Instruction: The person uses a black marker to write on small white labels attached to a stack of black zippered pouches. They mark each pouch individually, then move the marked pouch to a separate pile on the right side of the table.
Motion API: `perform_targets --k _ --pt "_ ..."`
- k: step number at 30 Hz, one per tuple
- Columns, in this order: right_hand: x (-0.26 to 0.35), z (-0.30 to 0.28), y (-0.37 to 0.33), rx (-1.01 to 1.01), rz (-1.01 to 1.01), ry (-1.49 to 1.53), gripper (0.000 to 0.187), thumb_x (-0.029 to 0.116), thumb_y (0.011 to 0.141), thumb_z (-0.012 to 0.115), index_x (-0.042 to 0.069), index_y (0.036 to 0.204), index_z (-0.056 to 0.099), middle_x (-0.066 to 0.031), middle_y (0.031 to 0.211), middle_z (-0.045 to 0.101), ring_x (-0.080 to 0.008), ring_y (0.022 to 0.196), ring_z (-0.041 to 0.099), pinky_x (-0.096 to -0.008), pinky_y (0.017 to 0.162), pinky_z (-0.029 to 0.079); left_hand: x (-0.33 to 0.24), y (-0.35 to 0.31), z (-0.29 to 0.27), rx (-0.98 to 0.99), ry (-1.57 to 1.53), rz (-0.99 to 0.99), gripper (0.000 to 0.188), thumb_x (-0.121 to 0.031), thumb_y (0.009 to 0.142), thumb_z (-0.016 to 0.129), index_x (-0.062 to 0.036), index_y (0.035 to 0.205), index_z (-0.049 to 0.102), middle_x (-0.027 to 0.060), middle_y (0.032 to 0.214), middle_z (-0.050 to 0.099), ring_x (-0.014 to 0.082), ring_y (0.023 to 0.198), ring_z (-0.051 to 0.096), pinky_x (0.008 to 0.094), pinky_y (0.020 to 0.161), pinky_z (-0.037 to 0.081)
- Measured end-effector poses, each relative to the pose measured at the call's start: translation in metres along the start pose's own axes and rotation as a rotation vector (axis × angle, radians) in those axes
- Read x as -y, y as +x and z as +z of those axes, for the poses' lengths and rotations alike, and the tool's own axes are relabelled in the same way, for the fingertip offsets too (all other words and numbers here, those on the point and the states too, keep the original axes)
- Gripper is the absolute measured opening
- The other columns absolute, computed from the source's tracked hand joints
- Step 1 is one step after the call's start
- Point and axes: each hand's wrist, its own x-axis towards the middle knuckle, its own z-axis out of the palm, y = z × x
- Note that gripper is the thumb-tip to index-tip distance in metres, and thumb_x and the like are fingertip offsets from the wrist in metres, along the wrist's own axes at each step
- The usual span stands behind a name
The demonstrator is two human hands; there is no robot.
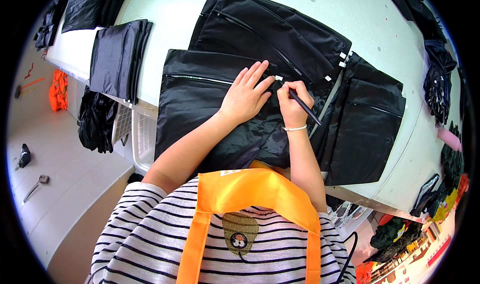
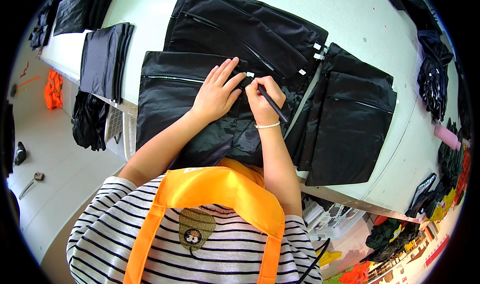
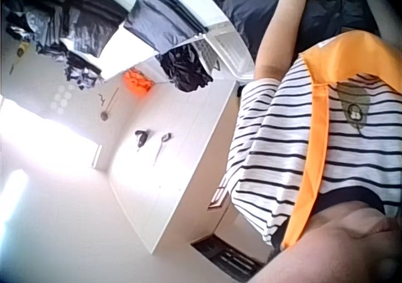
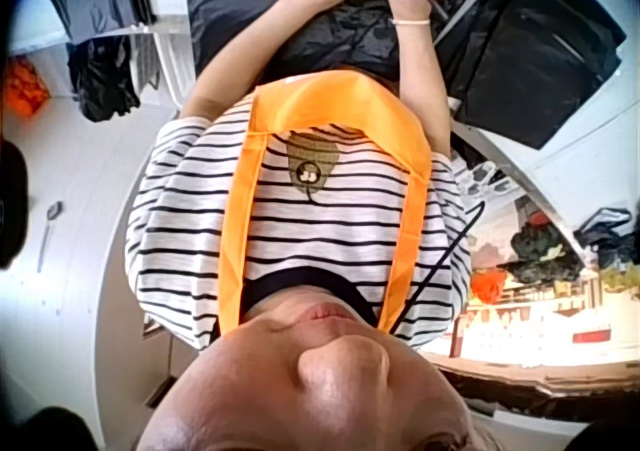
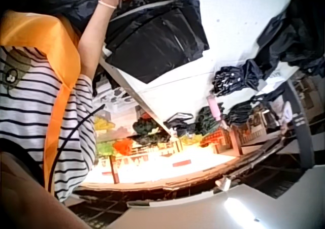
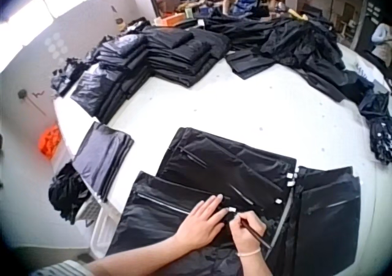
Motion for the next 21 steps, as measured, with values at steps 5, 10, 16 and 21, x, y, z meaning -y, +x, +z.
perform_targets --k 5,10,16,21 --pt "0.019 -0.008 -0.024 0.011 -0.011 -0.086 0.015 0.004 0.091 0.063 0.006 0.106 0.064 -0.0112 0.079 0.067 -0.0249 0.069 0.064 -0.0345 0.062 0.051 0.008 -0.003 0.001 -0.090 -0.218 -0.028 0.042 -0.016 0.091 0.055 -0.0047 0.131 0.053 0.0169 0.151 0.038 0.0343 0.141 0.034 0.0451 0.115 0.028" --pt "0.056 0.012 -0.051 0.294 0.052 -0.398 0.035 0.008 0.080 0.069 0.008 0.112 0.056 -0.0107 0.100 0.061 -0.0345 0.092 0.054 -0.0437 0.082 0.039 0.018 -0.004 -0.002 -0.337 -0.482 0.018 0.043 -0.020 0.096 0.048 -0.0004 0.134 0.048 0.0204 0.150 0.039 0.0392 0.139 0.036 0.0445 0.114 0.029" --pt "0.074 -0.030 -0.022 0.169 0.224 -0.042 0.032 -0.016 0.072 0.051 0.004 0.097 0.053 -0.0163 0.089 0.060 -0.0346 0.090 0.063 -0.0398 0.080 0.050 0.007 0.022 -0.019 -0.545 -0.501 0.149 0.048 -0.031 0.102 0.040 0.0015 0.136 0.047 0.0223 0.148 0.040 0.0384 0.138 0.037 0.0443 0.113 0.028" --pt "0.039 -0.203 0.036 -0.047 0.249 -0.113 0.024 -0.001 0.085 0.069 0.006 0.091 0.047 0.0001 0.091 0.045 -0.0114 0.082 0.044 -0.0235 0.081 0.040 -0.013 0.065 -0.031 -0.414 -0.340 0.230 0.047 -0.020 0.095 0.055 -0.0034 0.137 0.047 0.0187 0.148 0.041 0.0369 0.139 0.037 0.0442 0.114 0.028"
